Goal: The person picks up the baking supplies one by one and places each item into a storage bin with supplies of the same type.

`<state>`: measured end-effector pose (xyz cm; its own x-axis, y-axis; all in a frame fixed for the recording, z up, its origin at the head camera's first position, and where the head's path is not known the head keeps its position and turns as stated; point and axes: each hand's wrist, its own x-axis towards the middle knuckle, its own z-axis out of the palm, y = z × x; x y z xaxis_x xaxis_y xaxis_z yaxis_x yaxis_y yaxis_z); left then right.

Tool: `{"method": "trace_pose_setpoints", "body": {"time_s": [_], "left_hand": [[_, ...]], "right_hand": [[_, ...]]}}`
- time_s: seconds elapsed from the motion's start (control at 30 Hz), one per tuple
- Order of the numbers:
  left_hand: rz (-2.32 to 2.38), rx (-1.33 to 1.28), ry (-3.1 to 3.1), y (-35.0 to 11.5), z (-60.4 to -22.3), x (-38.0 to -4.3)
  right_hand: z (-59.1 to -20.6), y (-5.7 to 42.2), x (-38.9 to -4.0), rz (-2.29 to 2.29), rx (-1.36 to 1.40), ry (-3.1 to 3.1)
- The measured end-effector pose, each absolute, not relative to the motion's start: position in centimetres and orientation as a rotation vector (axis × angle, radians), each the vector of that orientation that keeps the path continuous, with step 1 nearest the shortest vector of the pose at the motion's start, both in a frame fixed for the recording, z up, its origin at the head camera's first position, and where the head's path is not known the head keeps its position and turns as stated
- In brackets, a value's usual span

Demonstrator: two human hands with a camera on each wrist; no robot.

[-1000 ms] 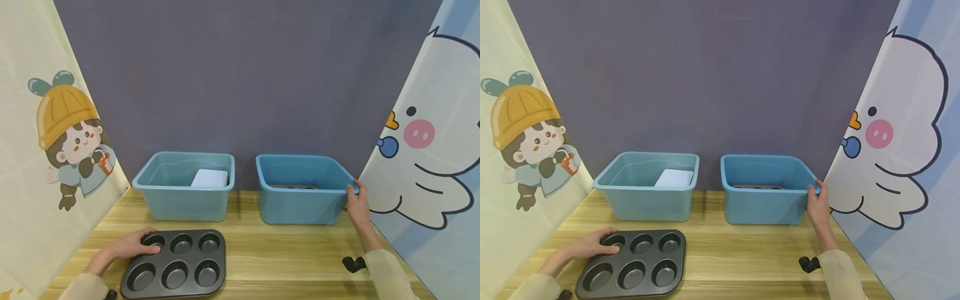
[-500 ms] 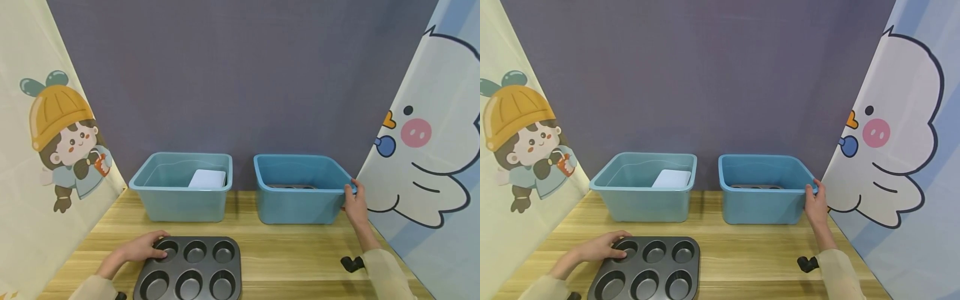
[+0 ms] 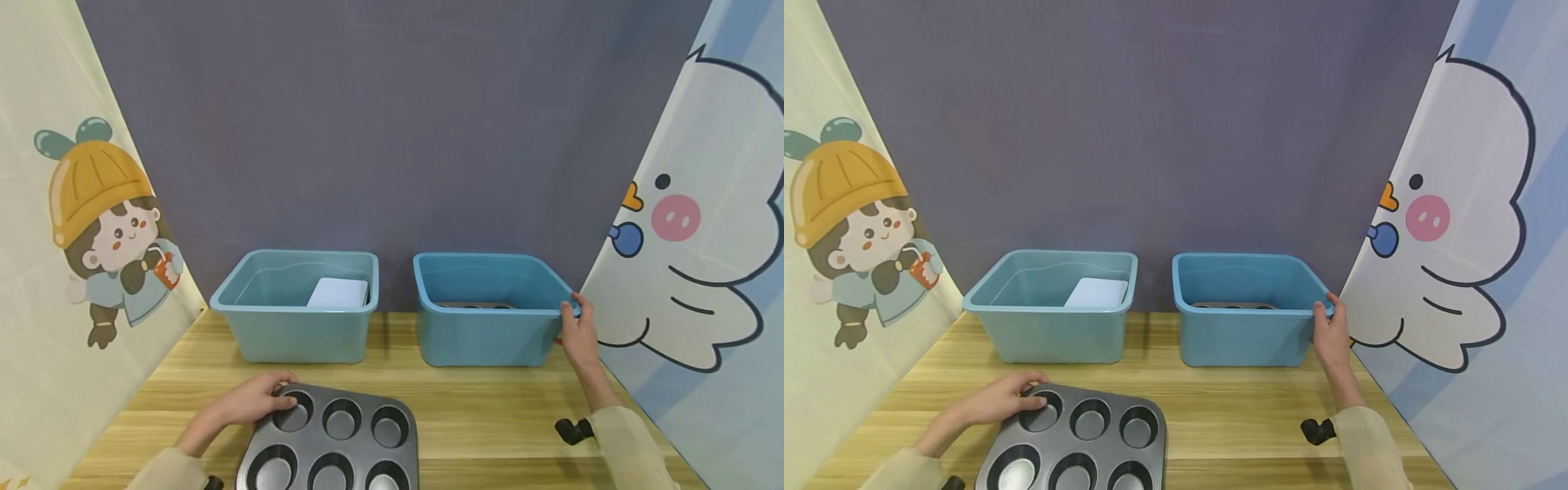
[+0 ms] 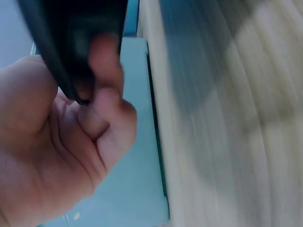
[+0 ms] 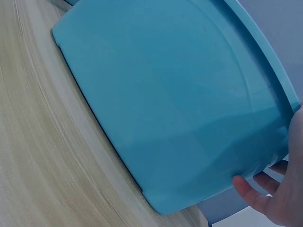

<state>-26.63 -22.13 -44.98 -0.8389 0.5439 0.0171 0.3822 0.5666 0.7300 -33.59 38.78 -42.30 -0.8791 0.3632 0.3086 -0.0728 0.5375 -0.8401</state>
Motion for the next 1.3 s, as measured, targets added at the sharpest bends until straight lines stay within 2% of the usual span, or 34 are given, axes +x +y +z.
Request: {"method": "trace_pose_setpoints", "body": {"time_s": [0.47, 0.87, 1.0, 1.3], "left_hand": [[1.213, 0.703, 2.511, -18.0, -42.9, -25.5], [1.167, 0.81, 2.826, -14.1, -42.5, -25.9], [1.224, 0.782, 2.871, -12.9, -42.1, -26.0], [1.438, 0.892, 2.893, -10.8, -41.0, -26.3]], "right_hand": [[-42.2, 38.7, -33.6, 1.314, -0.234, -2.316], [-42.3, 38.6, -33.6, 1.297, -0.257, -2.316], [-42.3, 38.6, -33.7, 1.288, -0.255, -2.321], [-42.4, 38.8, -33.7, 1.28, -0.283, -2.344]]}}
